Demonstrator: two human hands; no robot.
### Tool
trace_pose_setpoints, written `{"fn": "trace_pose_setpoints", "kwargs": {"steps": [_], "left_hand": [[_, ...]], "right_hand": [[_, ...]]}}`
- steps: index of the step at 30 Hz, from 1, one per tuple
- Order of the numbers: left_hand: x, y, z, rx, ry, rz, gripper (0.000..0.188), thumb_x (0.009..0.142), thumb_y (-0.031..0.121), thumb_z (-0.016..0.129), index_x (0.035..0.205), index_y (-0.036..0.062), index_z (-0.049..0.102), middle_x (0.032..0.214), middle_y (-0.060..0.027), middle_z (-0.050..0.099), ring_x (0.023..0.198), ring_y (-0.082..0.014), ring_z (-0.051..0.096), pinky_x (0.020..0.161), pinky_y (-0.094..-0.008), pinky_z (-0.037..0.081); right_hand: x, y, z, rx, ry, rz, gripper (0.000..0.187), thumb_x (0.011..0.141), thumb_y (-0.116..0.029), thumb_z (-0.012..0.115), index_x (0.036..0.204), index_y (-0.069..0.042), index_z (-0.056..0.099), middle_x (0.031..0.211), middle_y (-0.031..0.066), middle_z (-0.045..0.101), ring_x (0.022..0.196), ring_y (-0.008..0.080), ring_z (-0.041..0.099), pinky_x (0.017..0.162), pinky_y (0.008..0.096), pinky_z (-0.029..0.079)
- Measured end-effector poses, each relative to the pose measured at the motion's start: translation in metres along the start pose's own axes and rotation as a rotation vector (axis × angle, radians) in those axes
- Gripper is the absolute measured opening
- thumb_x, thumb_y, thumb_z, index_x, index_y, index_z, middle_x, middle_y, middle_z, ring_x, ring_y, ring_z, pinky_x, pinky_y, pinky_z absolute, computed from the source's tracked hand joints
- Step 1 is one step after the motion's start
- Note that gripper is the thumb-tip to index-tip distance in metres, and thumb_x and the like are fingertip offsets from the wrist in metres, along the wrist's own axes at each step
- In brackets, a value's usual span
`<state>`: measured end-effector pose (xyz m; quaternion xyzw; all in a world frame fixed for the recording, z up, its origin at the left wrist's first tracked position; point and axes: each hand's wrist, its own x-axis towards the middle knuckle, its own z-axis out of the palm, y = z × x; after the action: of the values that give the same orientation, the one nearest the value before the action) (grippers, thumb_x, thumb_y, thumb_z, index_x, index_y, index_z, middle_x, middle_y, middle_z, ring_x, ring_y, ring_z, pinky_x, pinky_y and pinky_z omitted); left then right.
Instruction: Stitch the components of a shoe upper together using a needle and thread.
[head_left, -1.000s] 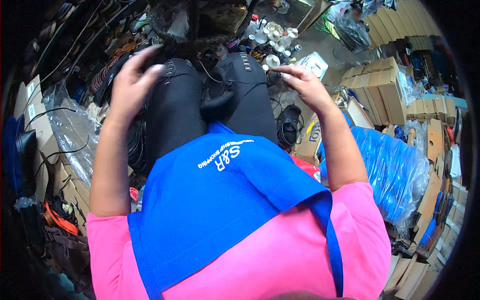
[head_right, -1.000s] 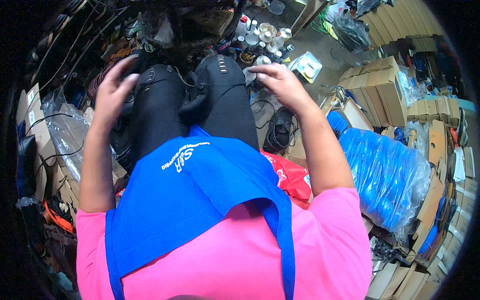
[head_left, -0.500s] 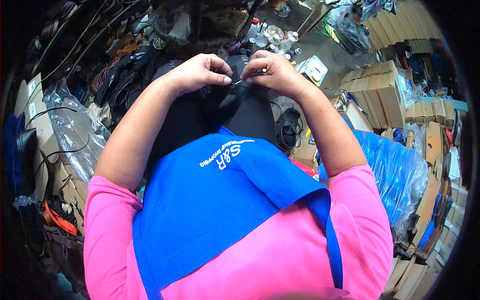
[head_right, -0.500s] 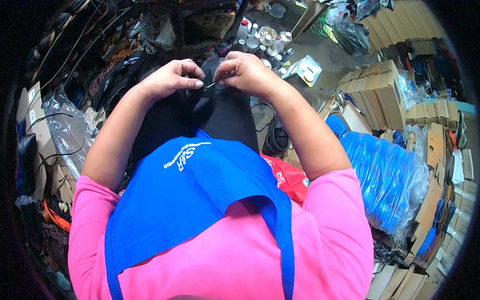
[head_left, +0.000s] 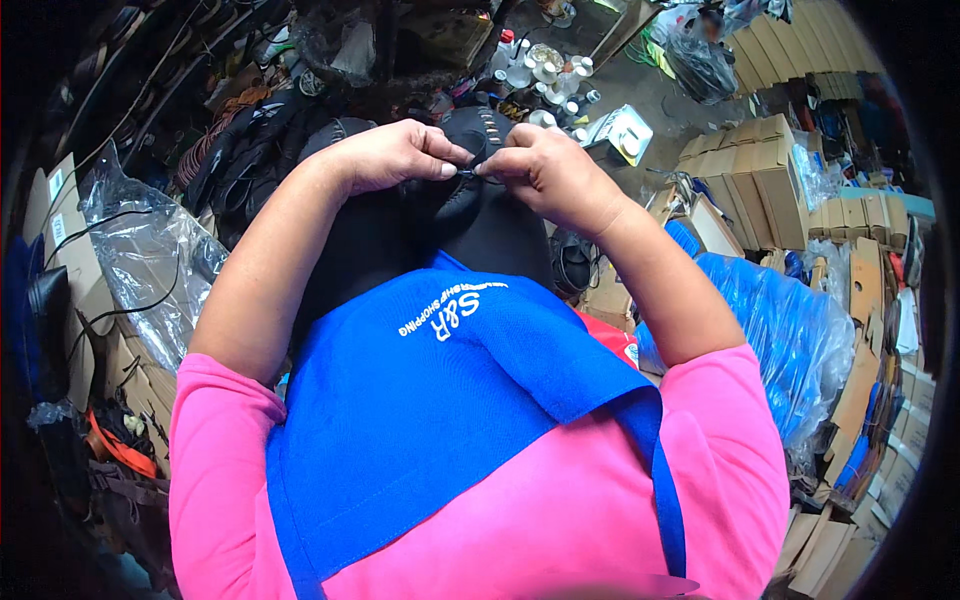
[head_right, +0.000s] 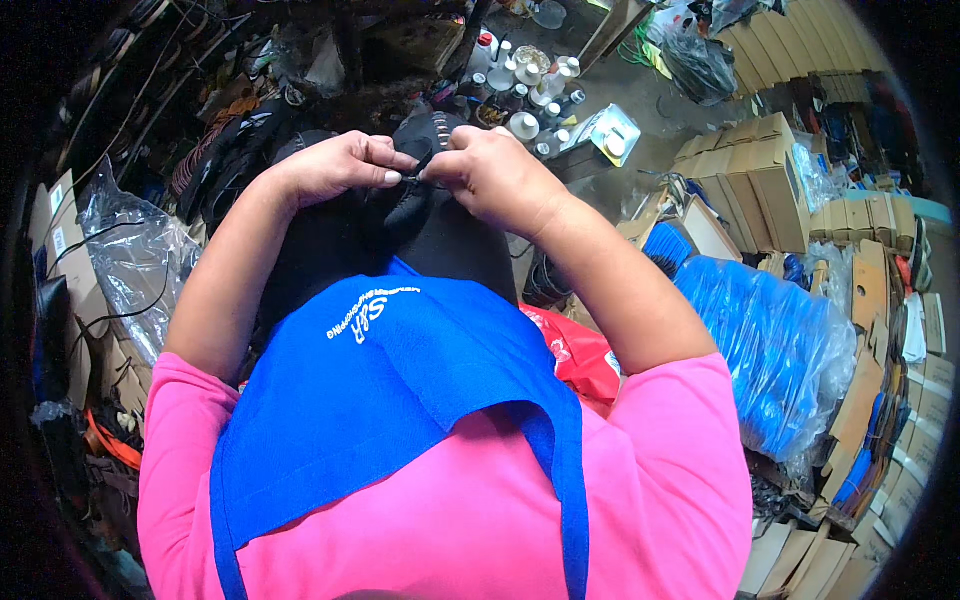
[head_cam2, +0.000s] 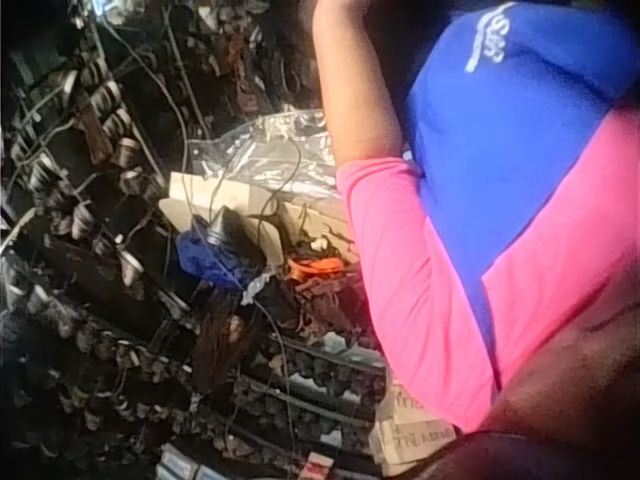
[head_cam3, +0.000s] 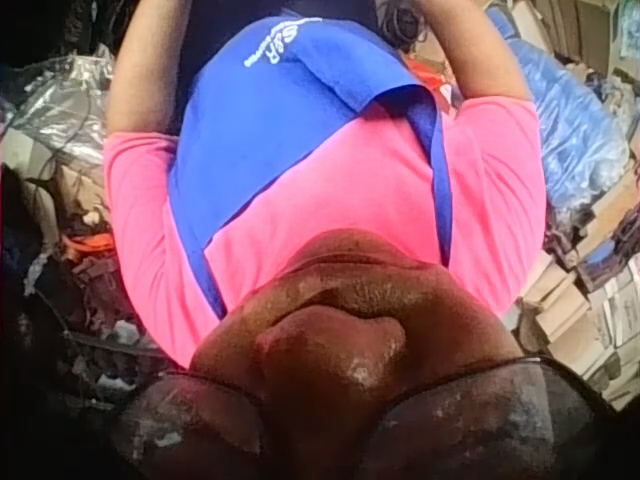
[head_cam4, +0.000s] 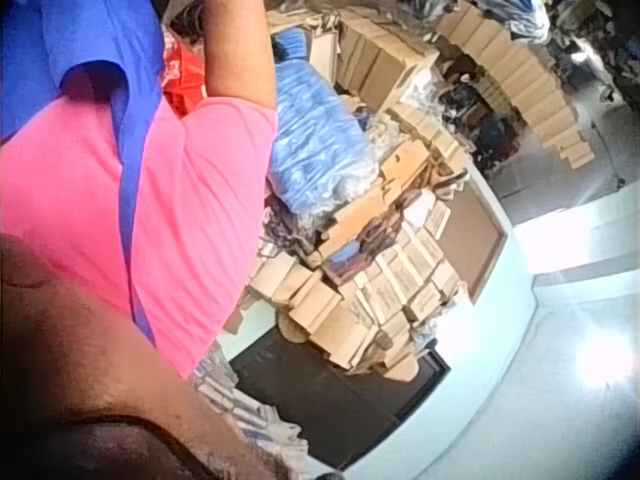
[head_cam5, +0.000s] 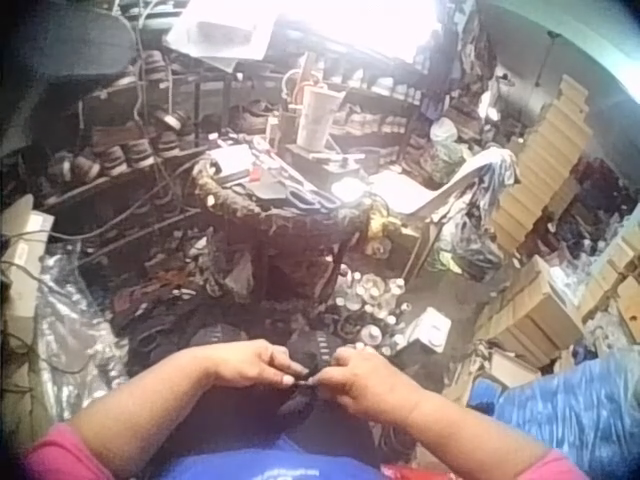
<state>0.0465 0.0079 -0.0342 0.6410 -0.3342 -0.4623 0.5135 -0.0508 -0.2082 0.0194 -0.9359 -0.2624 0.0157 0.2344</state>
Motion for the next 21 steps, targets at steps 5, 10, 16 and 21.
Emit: {"fn": "trace_pose_setpoints", "kwargs": {"steps": [5, 10, 16, 21], "left_hand": [[0.001, 0.014, 0.003, 0.111, -0.046, -0.043, 0.034, 0.083, 0.012, 0.063, 0.115, 0.0012, 0.063, 0.095, -0.0034, 0.056, 0.093, -0.0142, 0.053, 0.086, -0.0262, 0.04], [0.007, 0.019, 0.001, 0.362, 0.038, -0.014, 0.03, 0.077, 0.007, 0.067, 0.107, 0.0017, 0.064, 0.097, -0.0057, 0.057, 0.094, -0.0159, 0.054, 0.086, -0.0276, 0.042], [0.008, 0.016, 0.011, 0.582, 0.484, 0.148, 0.025, 0.074, 0.008, 0.071, 0.097, 0.0037, 0.064, 0.095, -0.0095, 0.058, 0.09, -0.024, 0.058, 0.079, -0.0332, 0.047], [-0.025, 0.01, 0.03, 0.612, 0.651, 0.194, 0.025, 0.072, 0.009, 0.071, 0.093, 0.0021, 0.061, 0.093, -0.0119, 0.059, 0.091, -0.0284, 0.059, 0.081, -0.0345, 0.047]], "right_hand": [[0.013, -0.024, -0.018, -0.408, -0.219, -0.045, 0.017, 0.079, -0.012, 0.058, 0.091, -0.016, 0.07, 0.087, 0.0102, 0.06, 0.089, 0.0266, 0.061, 0.078, 0.0379, 0.045], [0.037, -0.02, -0.016, -0.473, -0.339, -0.087, 0.013, 0.079, -0.016, 0.06, 0.086, -0.014, 0.07, 0.094, 0.0133, 0.062, 0.09, 0.0283, 0.062, 0.074, 0.0388, 0.047], [0.031, 0.019, 0.004, 0.254, -0.283, 0.167, 0.015, 0.077, -0.016, 0.065, 0.091, -0.01, 0.069, 0.087, 0.01, 0.064, 0.08, 0.0245, 0.062, 0.074, 0.0355, 0.05], [0.008, 0.036, 0.006, 0.986, -0.093, 0.562, 0.025, 0.08, -0.021, 0.07, 0.097, -0.002, 0.067, 0.087, 0.0065, 0.06, 0.085, 0.0167, 0.057, 0.08, 0.0295, 0.046]]}}
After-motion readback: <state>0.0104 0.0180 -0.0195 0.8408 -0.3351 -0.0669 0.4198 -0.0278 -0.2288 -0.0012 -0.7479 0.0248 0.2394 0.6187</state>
